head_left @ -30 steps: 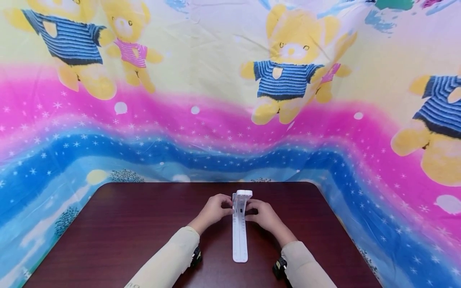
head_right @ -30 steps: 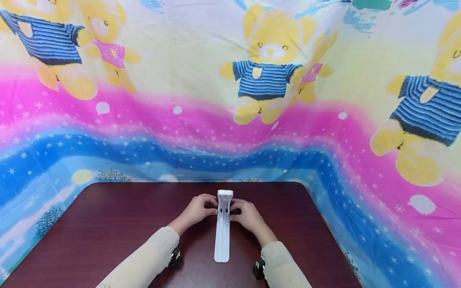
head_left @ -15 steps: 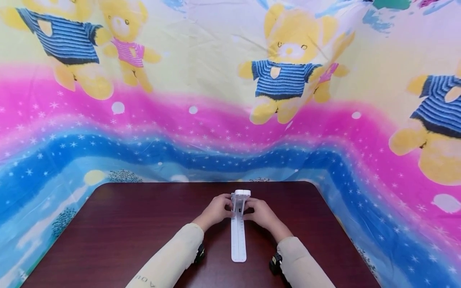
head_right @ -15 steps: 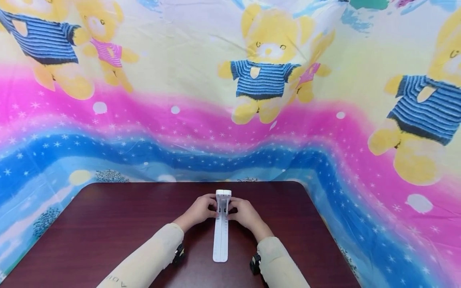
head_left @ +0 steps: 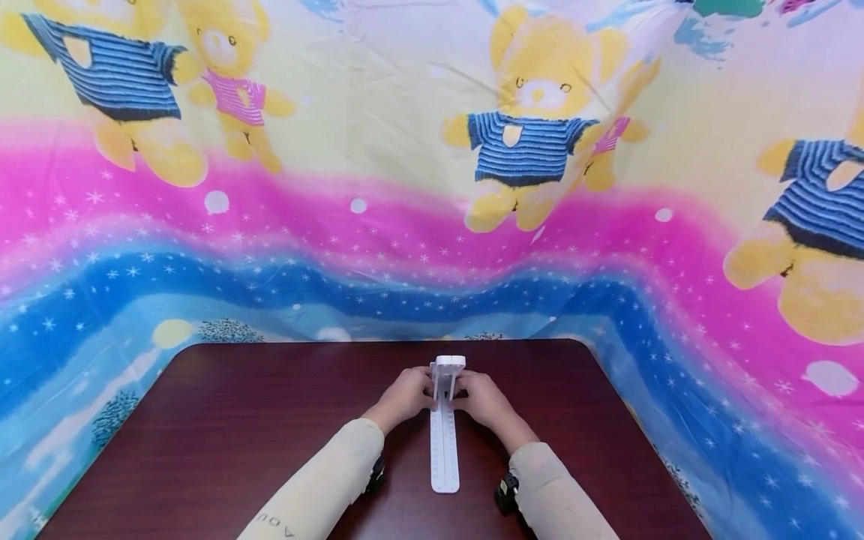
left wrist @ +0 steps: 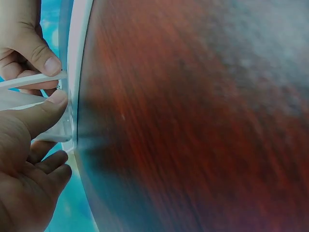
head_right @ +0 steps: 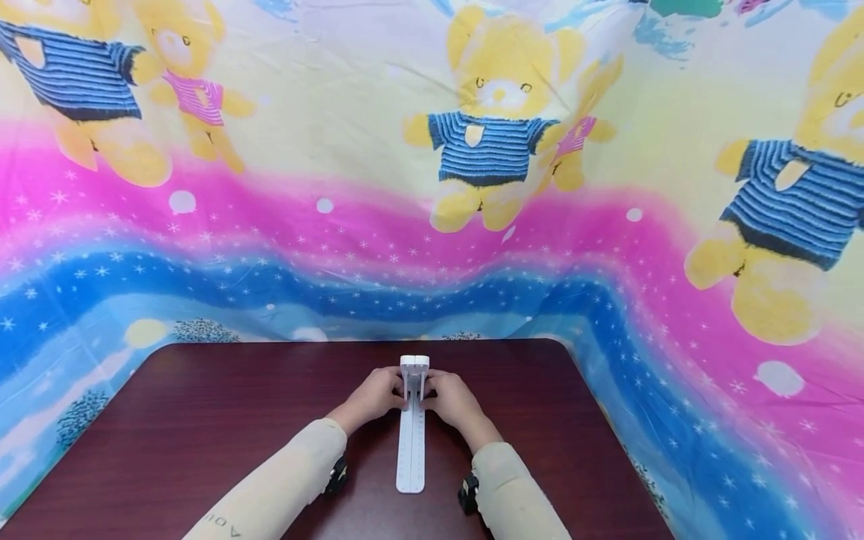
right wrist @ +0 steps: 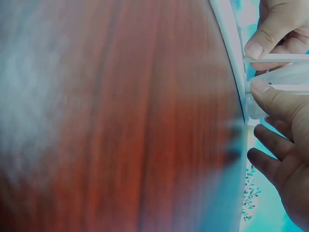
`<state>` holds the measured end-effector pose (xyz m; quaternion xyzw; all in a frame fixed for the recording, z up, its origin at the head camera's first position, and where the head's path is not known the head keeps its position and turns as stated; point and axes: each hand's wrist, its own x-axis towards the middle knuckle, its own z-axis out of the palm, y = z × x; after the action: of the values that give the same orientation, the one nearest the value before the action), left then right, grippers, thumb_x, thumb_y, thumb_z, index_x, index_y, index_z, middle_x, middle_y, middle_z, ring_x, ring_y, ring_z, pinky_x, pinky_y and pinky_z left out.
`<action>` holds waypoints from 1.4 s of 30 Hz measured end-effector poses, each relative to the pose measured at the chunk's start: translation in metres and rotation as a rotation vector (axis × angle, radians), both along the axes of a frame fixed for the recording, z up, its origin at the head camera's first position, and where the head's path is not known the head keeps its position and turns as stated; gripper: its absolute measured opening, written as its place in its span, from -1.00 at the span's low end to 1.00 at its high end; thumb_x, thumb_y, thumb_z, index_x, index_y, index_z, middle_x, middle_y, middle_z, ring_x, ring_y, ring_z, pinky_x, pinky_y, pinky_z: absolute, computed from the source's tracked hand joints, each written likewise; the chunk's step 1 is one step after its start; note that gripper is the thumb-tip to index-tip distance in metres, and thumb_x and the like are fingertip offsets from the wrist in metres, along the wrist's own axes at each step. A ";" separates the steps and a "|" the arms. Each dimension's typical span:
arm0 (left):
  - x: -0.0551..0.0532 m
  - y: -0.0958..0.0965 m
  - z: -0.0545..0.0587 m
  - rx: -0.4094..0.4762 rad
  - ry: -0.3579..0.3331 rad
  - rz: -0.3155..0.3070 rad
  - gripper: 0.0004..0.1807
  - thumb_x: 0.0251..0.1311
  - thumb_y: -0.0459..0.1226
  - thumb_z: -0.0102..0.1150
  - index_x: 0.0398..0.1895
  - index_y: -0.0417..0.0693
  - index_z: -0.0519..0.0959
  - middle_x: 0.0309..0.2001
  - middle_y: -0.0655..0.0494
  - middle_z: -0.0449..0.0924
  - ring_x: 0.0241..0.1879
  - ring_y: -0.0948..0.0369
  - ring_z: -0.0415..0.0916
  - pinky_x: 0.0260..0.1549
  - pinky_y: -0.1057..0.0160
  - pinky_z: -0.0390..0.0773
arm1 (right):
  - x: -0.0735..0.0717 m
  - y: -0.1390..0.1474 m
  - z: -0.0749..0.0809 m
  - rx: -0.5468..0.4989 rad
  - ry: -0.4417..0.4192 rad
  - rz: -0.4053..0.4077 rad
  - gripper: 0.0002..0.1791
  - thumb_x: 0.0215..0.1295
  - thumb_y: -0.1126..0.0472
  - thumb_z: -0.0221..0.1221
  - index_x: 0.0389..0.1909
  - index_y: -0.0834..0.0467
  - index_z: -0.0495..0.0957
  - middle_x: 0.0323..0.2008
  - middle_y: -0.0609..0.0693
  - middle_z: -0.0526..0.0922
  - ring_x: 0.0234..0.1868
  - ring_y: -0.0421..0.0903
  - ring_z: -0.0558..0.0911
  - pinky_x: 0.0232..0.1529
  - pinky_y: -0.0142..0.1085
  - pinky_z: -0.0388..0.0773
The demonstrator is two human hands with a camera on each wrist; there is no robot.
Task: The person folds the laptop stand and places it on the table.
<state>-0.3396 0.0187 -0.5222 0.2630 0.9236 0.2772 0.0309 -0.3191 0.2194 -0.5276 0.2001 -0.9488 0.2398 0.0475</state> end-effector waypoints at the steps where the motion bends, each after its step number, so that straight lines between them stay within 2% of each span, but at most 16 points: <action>1: 0.000 0.000 0.000 0.006 -0.004 0.003 -0.74 0.14 -0.27 0.51 -0.66 0.11 0.67 0.32 -0.04 0.56 0.38 0.07 0.44 0.25 0.09 0.55 | 0.000 0.000 0.000 -0.003 -0.002 -0.002 -0.93 0.17 0.18 0.48 -0.38 -0.04 0.77 -0.19 -0.19 0.71 -0.12 -0.20 0.66 -0.13 -0.25 0.63; 3: 0.002 -0.001 -0.002 0.021 -0.007 0.008 -0.74 0.15 -0.27 0.50 -0.65 0.12 0.67 0.32 -0.05 0.55 0.38 0.07 0.44 0.25 0.08 0.55 | 0.001 -0.001 0.000 -0.010 -0.010 -0.006 -0.94 0.18 0.19 0.47 -0.37 -0.04 0.78 -0.14 -0.17 0.73 -0.08 -0.18 0.67 -0.11 -0.24 0.64; 6: 0.003 -0.002 -0.004 0.037 -0.004 0.016 -0.79 0.16 -0.27 0.49 -0.60 0.09 0.70 0.33 -0.07 0.54 0.37 0.05 0.45 0.24 0.07 0.56 | 0.002 -0.002 0.002 -0.023 -0.024 -0.013 -0.94 0.20 0.21 0.46 -0.35 -0.02 0.79 0.05 -0.08 0.73 0.08 -0.10 0.67 0.01 -0.17 0.66; 9: 0.003 -0.003 -0.006 0.038 0.001 0.021 -0.87 0.19 -0.28 0.46 -0.51 0.02 0.75 0.36 -0.09 0.51 0.36 0.04 0.45 0.21 0.08 0.58 | 0.004 -0.004 0.004 -0.044 -0.039 -0.017 -0.94 0.21 0.23 0.44 -0.32 0.02 0.80 0.23 0.02 0.65 0.25 -0.01 0.61 0.13 -0.09 0.64; 11: 0.003 -0.004 -0.007 0.031 0.014 0.019 -0.93 0.23 -0.29 0.42 -0.41 -0.04 0.77 0.37 -0.09 0.50 0.36 0.04 0.46 0.19 0.10 0.59 | 0.004 -0.005 0.004 -0.056 -0.051 -0.023 -0.92 0.22 0.24 0.43 -0.27 0.04 0.81 0.28 0.05 0.61 0.30 0.02 0.58 0.17 -0.08 0.63; 15: 0.004 -0.005 -0.007 0.008 0.033 0.018 -0.91 0.30 -0.30 0.36 -0.22 -0.09 0.79 0.35 -0.03 0.51 0.34 0.08 0.48 0.16 0.15 0.61 | 0.005 -0.007 0.002 -0.076 -0.070 -0.031 -0.87 0.26 0.25 0.40 -0.18 0.07 0.81 0.28 0.05 0.62 0.27 0.02 0.61 0.15 -0.08 0.63; 20: 0.004 -0.007 -0.006 0.011 0.049 0.012 -0.88 0.30 -0.30 0.36 -0.15 -0.09 0.79 0.30 0.00 0.56 0.29 0.10 0.53 0.13 0.16 0.63 | 0.006 -0.008 0.001 -0.084 -0.059 -0.033 -0.86 0.27 0.26 0.39 -0.16 0.08 0.80 0.26 0.05 0.64 0.23 0.02 0.63 0.13 -0.08 0.65; 27: 0.005 -0.011 -0.003 0.067 0.081 -0.006 -0.90 0.28 -0.31 0.37 -0.19 -0.07 0.80 0.23 0.00 0.63 0.21 0.12 0.59 0.05 0.19 0.67 | 0.002 -0.007 0.002 -0.081 -0.052 -0.048 -0.87 0.33 0.21 0.36 -0.15 0.02 0.80 0.21 0.02 0.67 0.27 -0.01 0.61 0.17 -0.09 0.63; 34: 0.003 -0.009 -0.001 0.062 0.087 0.037 -0.90 0.30 -0.27 0.36 -0.24 -0.03 0.83 0.13 0.07 0.71 0.10 0.20 0.66 -0.05 0.23 0.70 | 0.002 -0.006 0.004 -0.082 -0.030 -0.054 -0.88 0.34 0.20 0.35 -0.17 0.02 0.81 0.15 0.01 0.70 0.22 -0.01 0.64 0.13 -0.10 0.65; 39: 0.004 -0.009 0.003 0.080 0.040 0.076 -0.89 0.31 -0.24 0.36 -0.29 -0.01 0.84 0.18 0.06 0.68 0.16 0.16 0.63 -0.01 0.21 0.70 | 0.003 -0.007 0.006 -0.099 -0.046 -0.071 -0.88 0.35 0.19 0.34 -0.17 -0.01 0.81 0.08 -0.06 0.73 0.13 -0.07 0.68 0.06 -0.13 0.67; 42: 0.004 -0.010 0.004 0.095 0.013 0.098 -0.89 0.31 -0.23 0.36 -0.30 0.00 0.84 0.16 0.08 0.70 0.10 0.18 0.65 -0.03 0.22 0.70 | 0.003 -0.007 0.007 -0.093 -0.045 -0.071 -0.88 0.36 0.17 0.34 -0.16 -0.01 0.81 0.04 -0.07 0.74 0.07 -0.08 0.69 0.01 -0.16 0.68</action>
<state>-0.3356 0.0089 -0.5184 0.2207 0.9213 0.3200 -0.0011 -0.3156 0.2120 -0.5201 0.1587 -0.9440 0.2860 0.0438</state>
